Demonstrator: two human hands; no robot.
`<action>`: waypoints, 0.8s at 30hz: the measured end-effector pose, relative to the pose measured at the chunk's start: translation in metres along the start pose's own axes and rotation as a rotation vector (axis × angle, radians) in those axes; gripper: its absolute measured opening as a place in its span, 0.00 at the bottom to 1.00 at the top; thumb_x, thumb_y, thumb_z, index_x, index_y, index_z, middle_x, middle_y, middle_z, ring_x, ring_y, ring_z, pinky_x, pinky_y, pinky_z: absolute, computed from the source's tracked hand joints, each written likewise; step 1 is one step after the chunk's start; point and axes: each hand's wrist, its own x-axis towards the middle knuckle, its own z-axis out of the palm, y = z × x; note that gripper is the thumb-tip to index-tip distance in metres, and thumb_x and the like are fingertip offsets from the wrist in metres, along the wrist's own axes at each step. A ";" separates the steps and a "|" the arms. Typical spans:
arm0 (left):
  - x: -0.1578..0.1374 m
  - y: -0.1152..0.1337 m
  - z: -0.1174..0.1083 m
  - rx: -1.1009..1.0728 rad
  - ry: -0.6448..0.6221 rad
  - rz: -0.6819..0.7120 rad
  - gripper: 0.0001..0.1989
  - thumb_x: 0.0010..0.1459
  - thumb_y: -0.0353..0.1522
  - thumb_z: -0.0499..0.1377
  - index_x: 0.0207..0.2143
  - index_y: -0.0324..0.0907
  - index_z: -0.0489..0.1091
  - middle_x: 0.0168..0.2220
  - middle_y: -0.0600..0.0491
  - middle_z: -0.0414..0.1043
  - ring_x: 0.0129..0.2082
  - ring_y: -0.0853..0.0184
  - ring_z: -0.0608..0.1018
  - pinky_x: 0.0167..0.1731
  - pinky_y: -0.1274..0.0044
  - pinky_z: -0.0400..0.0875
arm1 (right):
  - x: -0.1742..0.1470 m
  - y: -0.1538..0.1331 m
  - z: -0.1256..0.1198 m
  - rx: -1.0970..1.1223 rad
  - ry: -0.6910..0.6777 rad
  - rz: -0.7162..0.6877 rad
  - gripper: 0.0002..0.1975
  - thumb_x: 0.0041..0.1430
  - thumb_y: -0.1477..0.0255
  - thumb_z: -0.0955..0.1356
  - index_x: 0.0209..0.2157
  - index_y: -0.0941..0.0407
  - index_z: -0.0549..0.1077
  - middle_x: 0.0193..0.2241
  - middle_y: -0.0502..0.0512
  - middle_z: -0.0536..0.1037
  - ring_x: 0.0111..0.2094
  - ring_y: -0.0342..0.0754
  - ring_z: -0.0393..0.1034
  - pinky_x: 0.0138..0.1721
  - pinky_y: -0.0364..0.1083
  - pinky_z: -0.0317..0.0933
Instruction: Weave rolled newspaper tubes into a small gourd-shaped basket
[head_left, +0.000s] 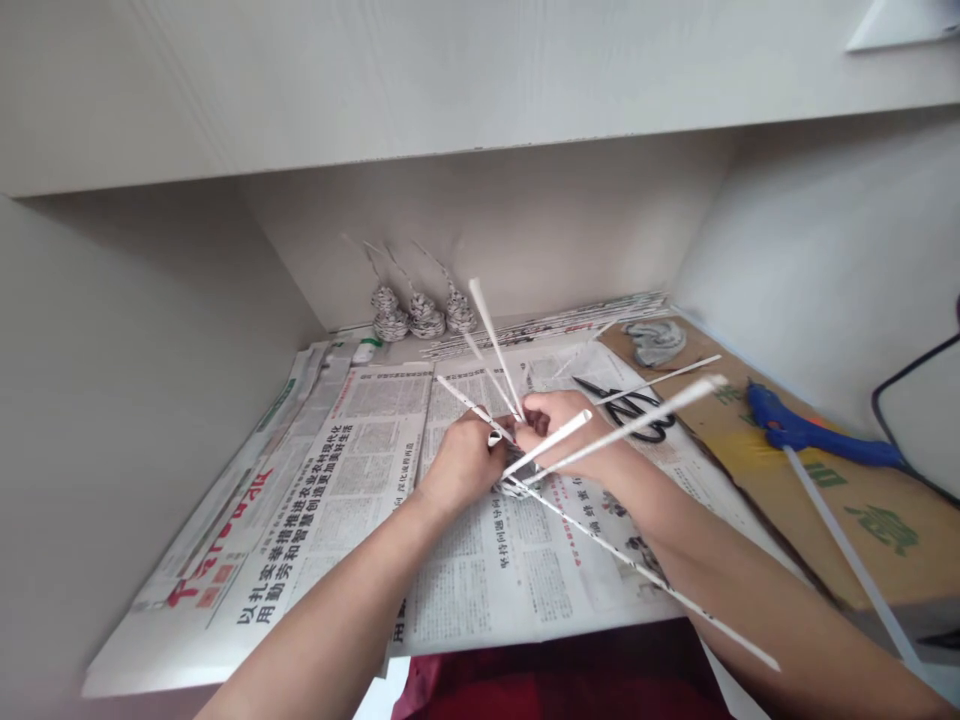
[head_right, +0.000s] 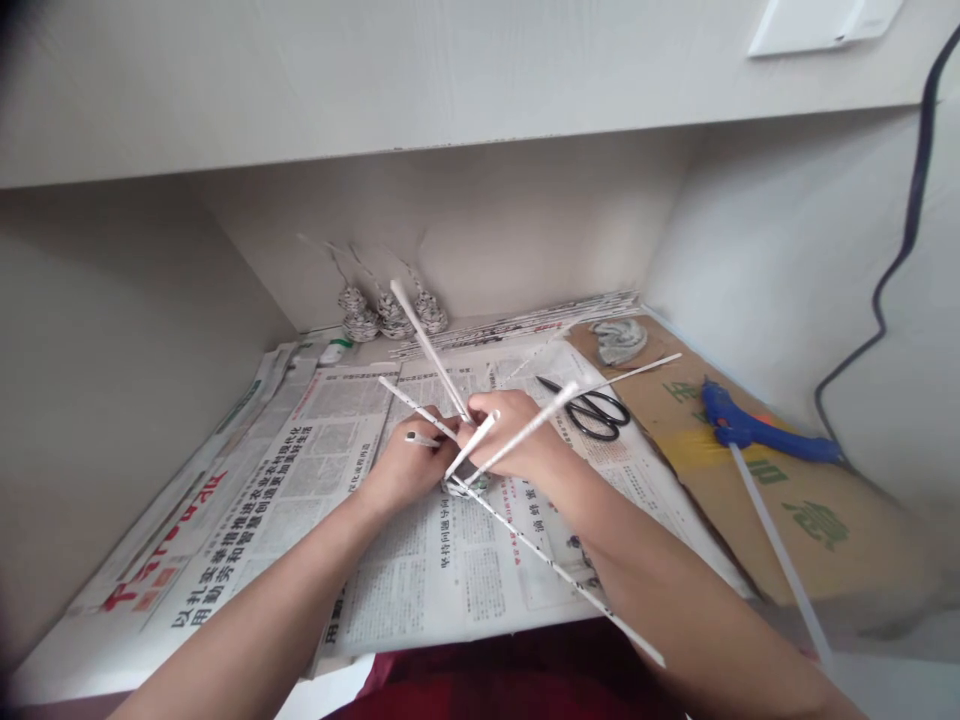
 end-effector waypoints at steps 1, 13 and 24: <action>0.000 -0.001 0.000 -0.006 -0.001 -0.001 0.11 0.56 0.26 0.54 0.33 0.42 0.77 0.32 0.51 0.74 0.33 0.67 0.75 0.35 0.78 0.67 | 0.000 0.000 -0.002 -0.017 -0.012 -0.083 0.05 0.48 0.71 0.66 0.26 0.56 0.73 0.23 0.50 0.73 0.26 0.45 0.66 0.27 0.43 0.57; 0.001 -0.001 -0.001 -0.085 0.003 -0.040 0.09 0.53 0.25 0.57 0.34 0.42 0.76 0.35 0.50 0.77 0.36 0.65 0.77 0.37 0.76 0.71 | -0.003 0.009 -0.034 0.012 -0.262 -0.196 0.13 0.58 0.76 0.60 0.29 0.54 0.75 0.26 0.49 0.76 0.32 0.45 0.67 0.40 0.45 0.56; 0.002 0.001 -0.001 -0.078 0.040 -0.146 0.04 0.50 0.27 0.60 0.31 0.40 0.74 0.31 0.51 0.77 0.30 0.67 0.77 0.31 0.78 0.69 | 0.006 0.011 -0.011 0.006 -0.272 0.014 0.11 0.56 0.66 0.64 0.25 0.55 0.75 0.23 0.50 0.74 0.26 0.42 0.65 0.26 0.41 0.52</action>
